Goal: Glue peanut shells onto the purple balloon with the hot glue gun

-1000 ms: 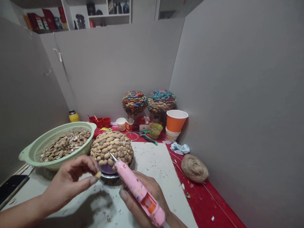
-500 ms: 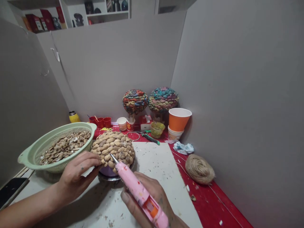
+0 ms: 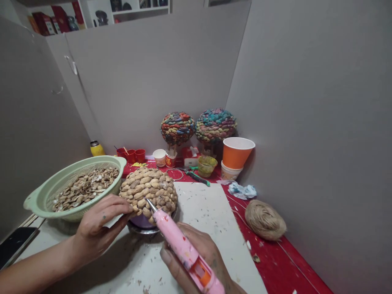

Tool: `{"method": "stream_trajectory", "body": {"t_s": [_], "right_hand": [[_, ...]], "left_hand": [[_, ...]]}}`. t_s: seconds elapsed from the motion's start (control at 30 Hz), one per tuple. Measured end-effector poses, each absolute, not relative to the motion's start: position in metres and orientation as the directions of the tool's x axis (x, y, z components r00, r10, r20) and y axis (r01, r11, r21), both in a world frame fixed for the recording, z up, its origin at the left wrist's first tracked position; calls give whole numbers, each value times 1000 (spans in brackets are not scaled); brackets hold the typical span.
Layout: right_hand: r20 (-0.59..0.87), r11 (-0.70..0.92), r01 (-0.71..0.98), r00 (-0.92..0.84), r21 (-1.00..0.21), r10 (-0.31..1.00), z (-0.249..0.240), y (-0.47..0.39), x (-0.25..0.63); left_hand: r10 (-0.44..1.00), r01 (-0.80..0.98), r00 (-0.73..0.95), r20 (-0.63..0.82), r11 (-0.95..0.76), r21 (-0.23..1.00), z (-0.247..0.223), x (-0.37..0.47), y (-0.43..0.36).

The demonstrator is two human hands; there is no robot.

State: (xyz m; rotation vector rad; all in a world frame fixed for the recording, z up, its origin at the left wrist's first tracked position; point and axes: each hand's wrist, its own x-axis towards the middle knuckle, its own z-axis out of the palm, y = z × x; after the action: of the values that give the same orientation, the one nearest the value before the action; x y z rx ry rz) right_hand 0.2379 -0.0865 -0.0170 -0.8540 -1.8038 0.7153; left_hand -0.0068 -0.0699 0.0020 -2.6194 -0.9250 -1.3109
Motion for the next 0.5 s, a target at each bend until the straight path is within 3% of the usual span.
{"method": "stream_trajectory", "body": {"t_s": [0.33, 0.5], "right_hand": [[625, 695, 177, -326, -697, 710, -23, -76, 240], [611, 680, 195, -315, -707, 726, -27, -75, 241]], "left_hand": [[445, 570, 520, 729, -816, 91, -6, -12, -67], [452, 586, 506, 735, -805, 93, -8, -9, -64]]}}
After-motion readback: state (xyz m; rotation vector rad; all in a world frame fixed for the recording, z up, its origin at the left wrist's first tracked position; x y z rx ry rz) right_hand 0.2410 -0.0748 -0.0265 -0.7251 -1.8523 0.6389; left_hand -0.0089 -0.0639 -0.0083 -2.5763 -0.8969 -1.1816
